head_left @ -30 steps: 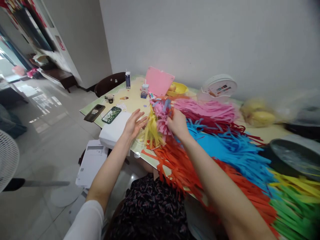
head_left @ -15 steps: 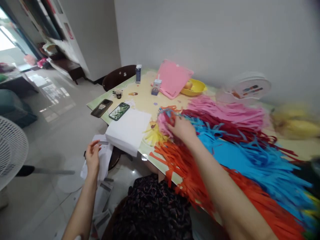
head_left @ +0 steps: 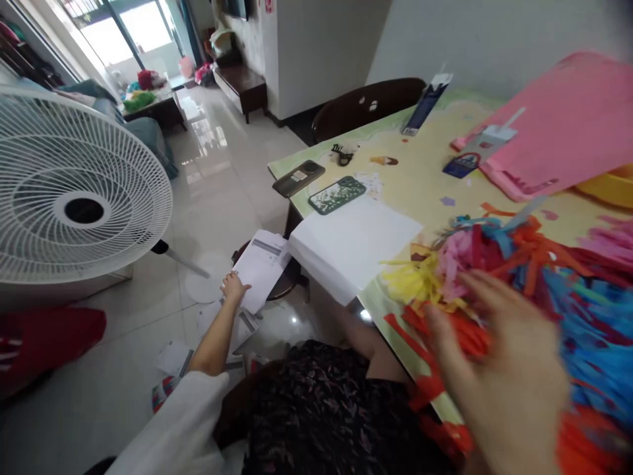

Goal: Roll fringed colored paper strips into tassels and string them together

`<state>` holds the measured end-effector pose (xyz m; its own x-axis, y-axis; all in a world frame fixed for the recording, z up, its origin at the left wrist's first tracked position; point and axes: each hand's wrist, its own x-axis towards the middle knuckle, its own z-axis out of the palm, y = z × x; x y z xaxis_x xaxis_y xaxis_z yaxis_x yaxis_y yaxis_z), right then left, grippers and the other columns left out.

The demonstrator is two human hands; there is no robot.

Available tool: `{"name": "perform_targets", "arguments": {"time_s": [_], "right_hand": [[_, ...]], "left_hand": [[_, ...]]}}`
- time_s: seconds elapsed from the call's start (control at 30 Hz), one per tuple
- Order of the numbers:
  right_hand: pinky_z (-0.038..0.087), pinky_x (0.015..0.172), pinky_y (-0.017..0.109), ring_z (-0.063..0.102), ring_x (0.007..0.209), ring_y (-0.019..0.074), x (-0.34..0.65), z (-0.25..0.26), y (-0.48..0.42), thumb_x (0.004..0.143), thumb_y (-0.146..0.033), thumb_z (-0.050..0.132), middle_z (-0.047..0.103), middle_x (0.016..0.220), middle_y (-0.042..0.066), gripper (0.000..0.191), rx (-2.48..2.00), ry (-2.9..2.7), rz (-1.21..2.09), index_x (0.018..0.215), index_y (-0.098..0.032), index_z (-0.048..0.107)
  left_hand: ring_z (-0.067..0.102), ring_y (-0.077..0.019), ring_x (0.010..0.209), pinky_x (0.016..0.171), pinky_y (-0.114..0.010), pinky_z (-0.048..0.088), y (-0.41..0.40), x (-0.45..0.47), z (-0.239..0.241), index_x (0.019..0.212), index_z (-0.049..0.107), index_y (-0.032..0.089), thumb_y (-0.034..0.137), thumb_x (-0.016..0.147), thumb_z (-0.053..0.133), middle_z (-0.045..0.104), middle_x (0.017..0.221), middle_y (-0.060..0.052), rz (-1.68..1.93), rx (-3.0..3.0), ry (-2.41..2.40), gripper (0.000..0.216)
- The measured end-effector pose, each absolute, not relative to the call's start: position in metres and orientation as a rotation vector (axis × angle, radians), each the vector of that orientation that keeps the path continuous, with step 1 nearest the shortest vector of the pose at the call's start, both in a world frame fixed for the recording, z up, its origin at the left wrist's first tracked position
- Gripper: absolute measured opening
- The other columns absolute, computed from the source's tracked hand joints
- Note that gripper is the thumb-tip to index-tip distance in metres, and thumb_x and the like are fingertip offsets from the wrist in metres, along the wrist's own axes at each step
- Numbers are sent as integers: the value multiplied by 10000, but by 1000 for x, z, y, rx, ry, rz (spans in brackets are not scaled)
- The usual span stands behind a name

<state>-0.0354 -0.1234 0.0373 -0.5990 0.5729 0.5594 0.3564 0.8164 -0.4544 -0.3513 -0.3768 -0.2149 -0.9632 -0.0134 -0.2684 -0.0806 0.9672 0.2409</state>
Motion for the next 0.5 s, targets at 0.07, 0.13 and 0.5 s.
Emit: {"name": "perform_targets", "arguments": {"time_s": [0.07, 0.13, 0.5], "right_hand": [[473, 989, 549, 576, 1204, 348, -53, 21, -147, 937, -438, 558, 630, 1272, 195, 481, -589, -2296, 452, 1331, -162, 564], [484, 989, 526, 580, 1197, 316, -63, 2, -168, 955, -396, 537, 629, 1266, 175, 425, -554, -2317, 584, 1325, -188, 555], [532, 955, 483, 639, 1118, 265, -43, -34, -213, 953, -278, 541, 684, 1191, 123, 294, -598, -2302, 979, 1233, -228, 612]], "left_hand": [[558, -279, 1222, 1023, -533, 474, -374, -349, -213, 1299, 558, 164, 365, 933, 608, 555, 1357, -121, 313, -85, 2888, 421], [592, -259, 1162, 970, -495, 519, -371, -346, -207, 1283, 565, 160, 357, 938, 604, 574, 1319, -117, 295, -86, 2936, 399], [533, -309, 1214, 1076, -523, 351, -417, -340, -15, 1123, 684, 178, 178, 914, 481, 646, 1181, -127, 563, 305, 3286, 291]]}}
